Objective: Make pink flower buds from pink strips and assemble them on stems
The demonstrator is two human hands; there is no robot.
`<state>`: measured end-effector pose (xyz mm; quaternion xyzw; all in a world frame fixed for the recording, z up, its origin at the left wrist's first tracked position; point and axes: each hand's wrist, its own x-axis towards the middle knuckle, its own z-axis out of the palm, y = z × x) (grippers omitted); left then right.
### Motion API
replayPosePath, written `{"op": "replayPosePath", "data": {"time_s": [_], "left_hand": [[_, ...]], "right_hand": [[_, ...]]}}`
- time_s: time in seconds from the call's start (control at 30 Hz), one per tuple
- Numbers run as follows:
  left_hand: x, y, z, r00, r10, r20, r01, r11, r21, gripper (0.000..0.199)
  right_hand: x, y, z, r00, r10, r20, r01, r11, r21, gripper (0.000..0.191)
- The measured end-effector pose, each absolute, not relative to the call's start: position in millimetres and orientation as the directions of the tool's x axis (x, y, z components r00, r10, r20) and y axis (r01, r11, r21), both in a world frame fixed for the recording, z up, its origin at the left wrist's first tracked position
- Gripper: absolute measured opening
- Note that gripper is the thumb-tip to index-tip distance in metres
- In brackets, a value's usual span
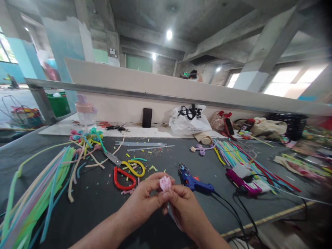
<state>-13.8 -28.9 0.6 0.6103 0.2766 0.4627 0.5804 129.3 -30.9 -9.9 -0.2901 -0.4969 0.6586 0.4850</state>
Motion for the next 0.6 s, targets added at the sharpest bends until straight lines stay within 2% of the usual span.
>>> {"op": "replayPosePath", "data": {"time_s": [0.1, 0.17, 0.23, 0.33, 0.5, 0.6], "left_hand": [[-17.1, -24.5, 6.2, 0.321, 0.918, 0.232, -0.249, -0.155, 0.956, 0.026], [-21.6, -19.4, 10.5, 0.245, 0.940, 0.236, -0.224, -0.182, 0.958, 0.022], [-25.9, -14.0, 12.7, 0.182, 0.949, 0.258, -0.163, -0.229, 0.960, 0.016], [-27.6, -8.3, 10.2, 0.184, 0.947, 0.262, -0.128, -0.241, 0.962, 0.018], [-18.0, -10.2, 1.4, 0.240, 0.957, 0.163, -0.059, -0.153, 0.986, 0.025], [-12.5, -15.4, 0.9, 0.222, 0.952, 0.210, 0.088, -0.234, 0.968, 0.027]], "right_hand": [[136.7, -25.8, -6.5, -0.375, 0.925, 0.059, -0.200, -0.019, -0.980, 0.022], [142.6, -21.1, -3.7, -0.293, 0.955, 0.049, -0.124, 0.012, -0.992, 0.026], [146.9, -17.1, -0.6, -0.198, 0.977, 0.074, -0.044, 0.067, -0.997, 0.028], [149.0, -15.7, 3.8, -0.132, 0.981, 0.145, 0.030, 0.150, -0.988, 0.027], [147.3, -23.1, 6.5, -0.190, 0.967, 0.167, -0.119, 0.146, -0.982, 0.030], [146.9, -25.8, 6.2, -0.233, 0.955, 0.183, -0.233, 0.128, -0.964, 0.044]]}}
